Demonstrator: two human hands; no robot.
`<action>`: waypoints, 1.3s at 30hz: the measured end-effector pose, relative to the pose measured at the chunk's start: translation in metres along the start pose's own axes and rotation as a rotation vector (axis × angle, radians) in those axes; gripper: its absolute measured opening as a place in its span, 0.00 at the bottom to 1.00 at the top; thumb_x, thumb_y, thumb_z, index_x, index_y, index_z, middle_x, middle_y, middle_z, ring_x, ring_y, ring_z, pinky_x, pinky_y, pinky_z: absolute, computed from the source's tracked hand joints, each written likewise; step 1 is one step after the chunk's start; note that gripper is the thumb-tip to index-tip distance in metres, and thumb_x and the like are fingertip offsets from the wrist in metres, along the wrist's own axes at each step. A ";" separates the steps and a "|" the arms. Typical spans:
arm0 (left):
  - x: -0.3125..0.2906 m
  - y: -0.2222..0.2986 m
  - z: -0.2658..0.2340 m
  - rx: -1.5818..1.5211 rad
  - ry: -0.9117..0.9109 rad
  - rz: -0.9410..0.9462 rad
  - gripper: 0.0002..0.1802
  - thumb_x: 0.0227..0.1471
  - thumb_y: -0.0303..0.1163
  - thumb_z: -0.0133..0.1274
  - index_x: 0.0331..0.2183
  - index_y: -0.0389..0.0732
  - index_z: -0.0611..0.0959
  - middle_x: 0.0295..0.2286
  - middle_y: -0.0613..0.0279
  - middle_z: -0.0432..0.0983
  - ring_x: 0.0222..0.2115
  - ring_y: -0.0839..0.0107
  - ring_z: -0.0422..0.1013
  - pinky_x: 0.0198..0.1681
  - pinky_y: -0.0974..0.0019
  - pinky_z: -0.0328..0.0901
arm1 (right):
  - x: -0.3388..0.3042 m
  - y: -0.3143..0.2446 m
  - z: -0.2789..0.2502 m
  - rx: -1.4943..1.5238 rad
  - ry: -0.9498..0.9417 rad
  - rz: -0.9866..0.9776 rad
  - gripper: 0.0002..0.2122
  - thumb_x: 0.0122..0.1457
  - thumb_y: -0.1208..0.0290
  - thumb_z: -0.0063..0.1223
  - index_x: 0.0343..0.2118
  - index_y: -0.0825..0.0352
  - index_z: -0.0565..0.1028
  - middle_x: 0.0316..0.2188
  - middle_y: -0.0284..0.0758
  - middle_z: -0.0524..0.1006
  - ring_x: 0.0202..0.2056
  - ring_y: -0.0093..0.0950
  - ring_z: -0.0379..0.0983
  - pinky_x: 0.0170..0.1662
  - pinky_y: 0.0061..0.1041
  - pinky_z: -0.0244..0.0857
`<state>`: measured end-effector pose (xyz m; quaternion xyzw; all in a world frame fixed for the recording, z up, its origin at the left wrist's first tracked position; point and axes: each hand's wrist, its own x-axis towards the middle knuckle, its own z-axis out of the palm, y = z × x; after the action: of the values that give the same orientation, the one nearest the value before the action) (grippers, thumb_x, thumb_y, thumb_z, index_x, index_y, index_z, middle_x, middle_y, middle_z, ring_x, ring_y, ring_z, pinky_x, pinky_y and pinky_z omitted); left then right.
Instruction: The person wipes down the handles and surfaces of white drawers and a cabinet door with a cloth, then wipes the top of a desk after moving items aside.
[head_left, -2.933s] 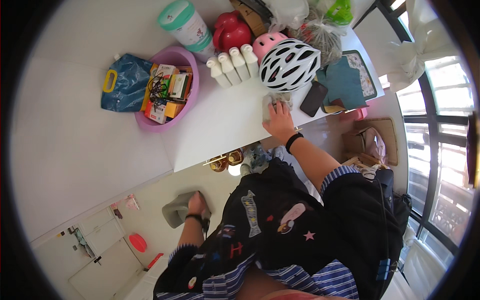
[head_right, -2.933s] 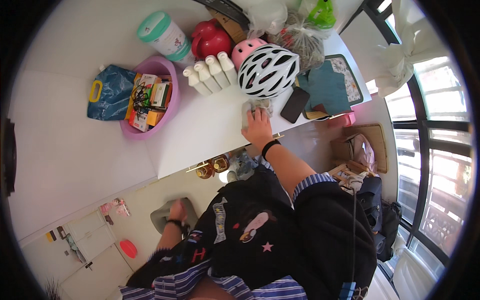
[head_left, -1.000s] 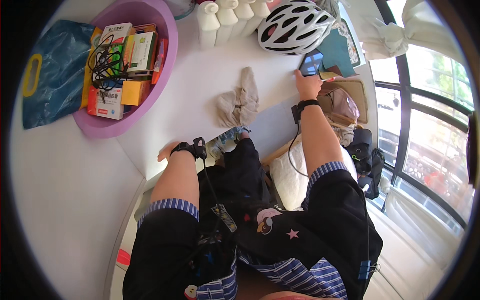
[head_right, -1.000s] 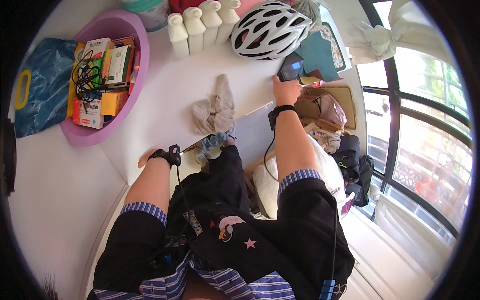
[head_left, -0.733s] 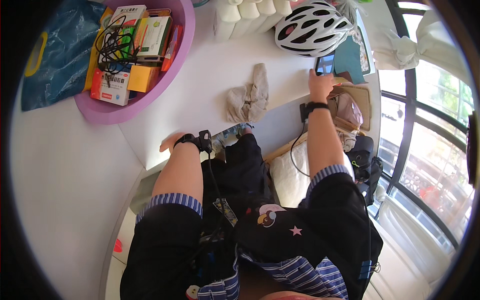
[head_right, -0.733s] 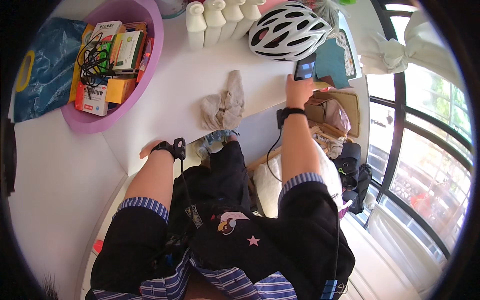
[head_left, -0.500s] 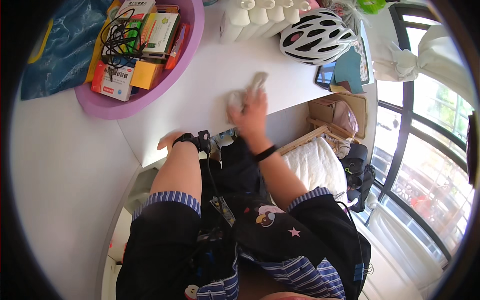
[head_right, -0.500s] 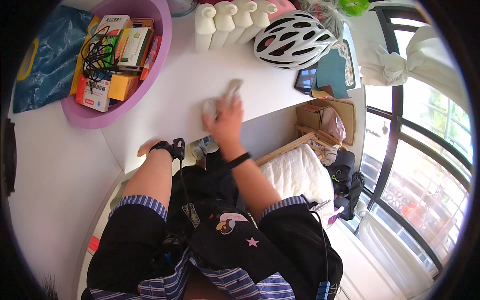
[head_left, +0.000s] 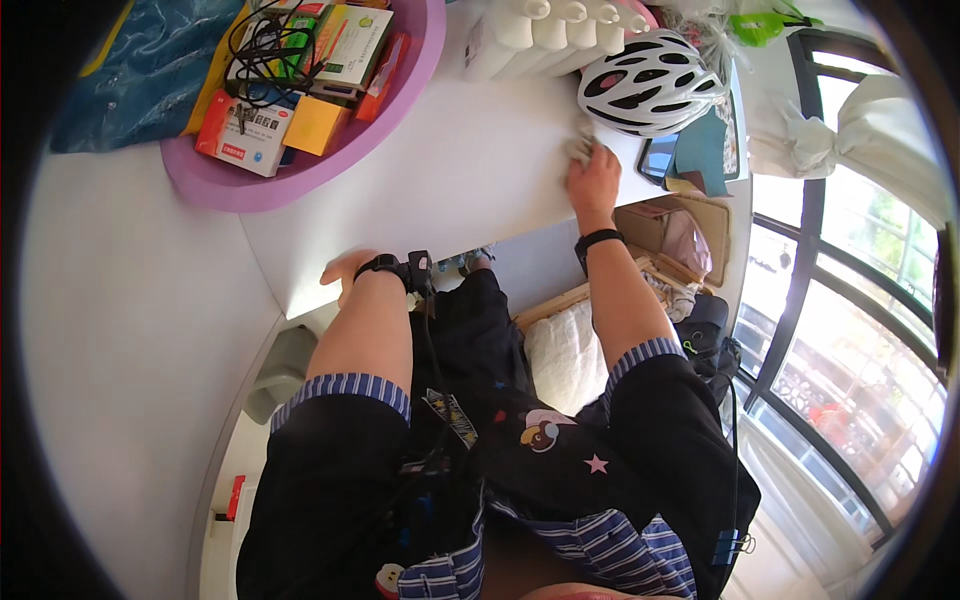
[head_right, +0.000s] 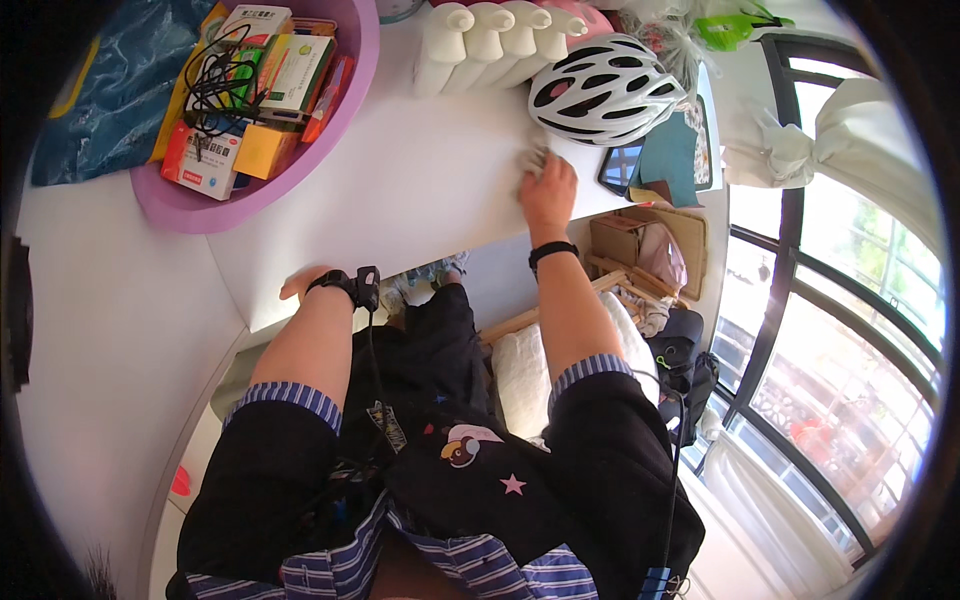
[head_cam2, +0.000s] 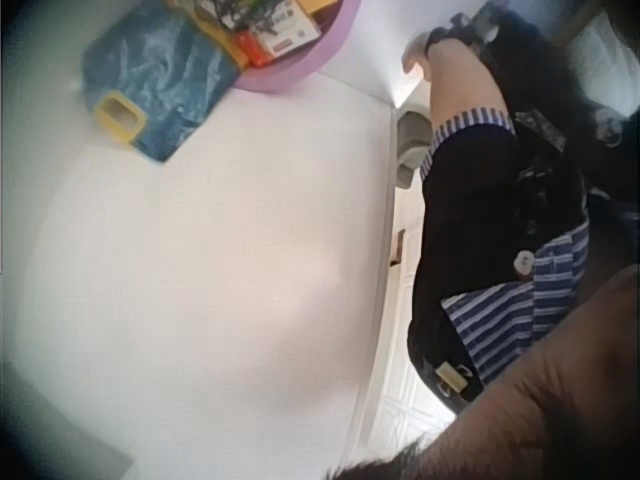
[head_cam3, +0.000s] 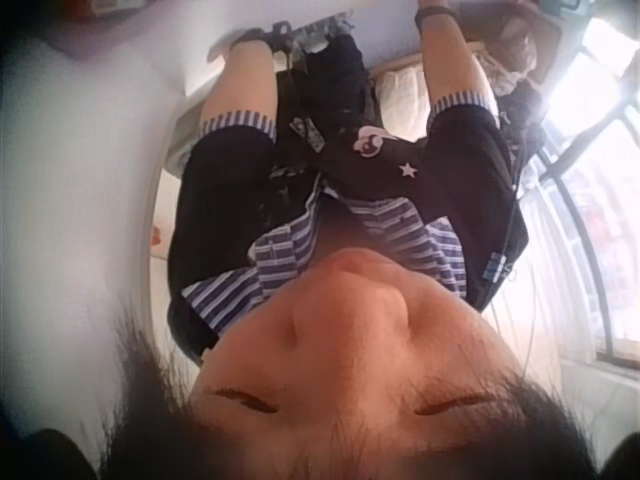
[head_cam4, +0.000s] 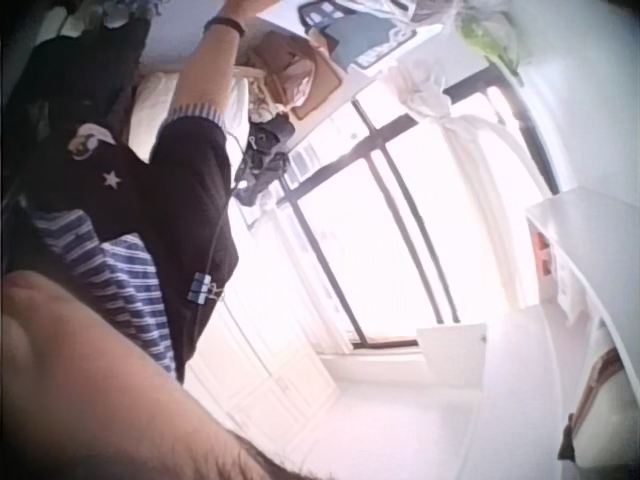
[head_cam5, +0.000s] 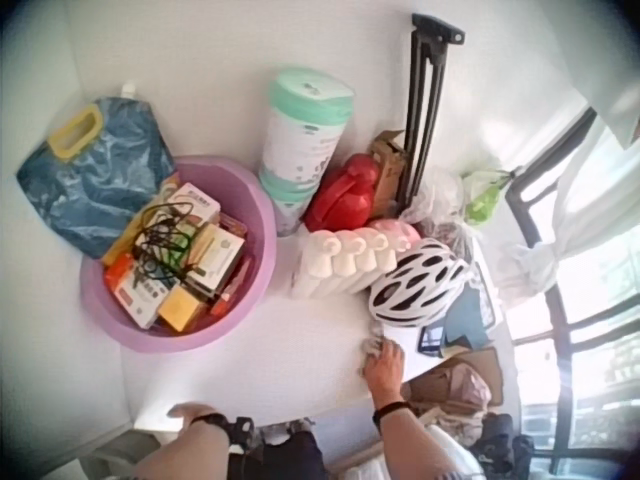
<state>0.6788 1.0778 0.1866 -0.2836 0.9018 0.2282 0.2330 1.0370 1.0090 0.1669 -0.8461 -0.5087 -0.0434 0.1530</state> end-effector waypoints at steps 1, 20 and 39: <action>0.007 -0.002 0.005 0.017 0.018 0.005 0.45 0.63 0.63 0.34 0.56 0.29 0.76 0.56 0.40 0.74 0.55 0.46 0.72 0.62 0.53 0.65 | -0.008 0.004 -0.001 -0.011 0.058 0.060 0.21 0.58 0.68 0.57 0.54 0.69 0.73 0.51 0.47 0.74 0.56 0.49 0.67 0.61 0.46 0.63; 0.014 -0.005 0.005 0.032 0.018 0.083 0.47 0.63 0.65 0.34 0.55 0.27 0.76 0.53 0.38 0.76 0.51 0.45 0.75 0.58 0.49 0.68 | -0.001 -0.156 0.037 0.006 -0.271 -0.276 0.27 0.65 0.55 0.51 0.65 0.62 0.69 0.70 0.40 0.61 0.71 0.43 0.54 0.73 0.50 0.45; 0.032 -0.015 0.022 -0.084 0.057 0.019 0.44 0.61 0.65 0.40 0.58 0.32 0.71 0.53 0.38 0.76 0.50 0.44 0.75 0.51 0.49 0.73 | -0.042 -0.151 0.028 0.014 -0.200 -0.414 0.26 0.59 0.65 0.55 0.61 0.66 0.71 0.66 0.45 0.67 0.66 0.50 0.60 0.65 0.52 0.56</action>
<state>0.6711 1.0653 0.1471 -0.2907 0.9004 0.2599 0.1929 0.8827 1.0480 0.1634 -0.7228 -0.6843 0.0138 0.0953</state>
